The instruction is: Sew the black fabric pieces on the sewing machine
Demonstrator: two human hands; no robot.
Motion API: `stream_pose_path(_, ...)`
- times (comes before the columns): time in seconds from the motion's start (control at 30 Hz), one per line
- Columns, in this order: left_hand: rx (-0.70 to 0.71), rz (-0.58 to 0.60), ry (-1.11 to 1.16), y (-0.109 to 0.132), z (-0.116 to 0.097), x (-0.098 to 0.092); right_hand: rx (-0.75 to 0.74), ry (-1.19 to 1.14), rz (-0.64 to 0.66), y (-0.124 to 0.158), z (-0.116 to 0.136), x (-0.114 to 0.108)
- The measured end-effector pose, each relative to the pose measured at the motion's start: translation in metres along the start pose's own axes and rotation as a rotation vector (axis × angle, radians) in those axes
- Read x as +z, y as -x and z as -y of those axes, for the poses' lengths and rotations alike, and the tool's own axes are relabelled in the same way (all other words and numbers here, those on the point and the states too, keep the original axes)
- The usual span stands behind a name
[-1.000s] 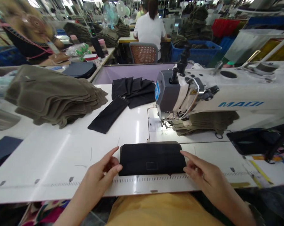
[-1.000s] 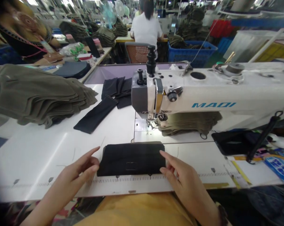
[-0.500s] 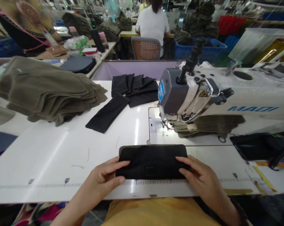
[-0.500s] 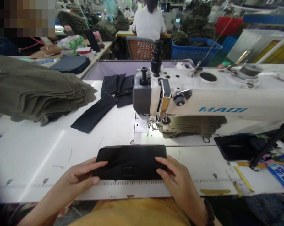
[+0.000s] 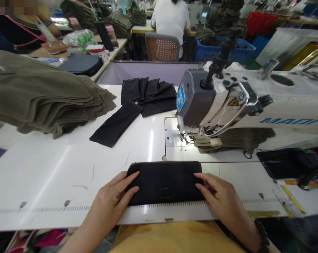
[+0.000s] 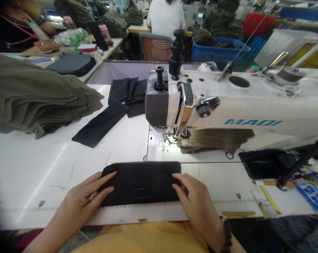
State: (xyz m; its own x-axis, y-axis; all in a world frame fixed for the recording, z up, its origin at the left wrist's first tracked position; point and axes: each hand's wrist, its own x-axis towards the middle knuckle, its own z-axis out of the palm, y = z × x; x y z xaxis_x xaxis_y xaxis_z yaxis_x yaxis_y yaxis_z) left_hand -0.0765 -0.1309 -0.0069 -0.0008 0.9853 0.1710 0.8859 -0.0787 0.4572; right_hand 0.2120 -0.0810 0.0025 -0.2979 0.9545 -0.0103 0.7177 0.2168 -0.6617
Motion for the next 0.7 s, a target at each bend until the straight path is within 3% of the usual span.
stream_pose_path(0.7,0.084,-0.080,-0.090,0.0003,0.0014,0.0092,0.029,0.018,-0.016,-0.0027,0.0004,0.0012)
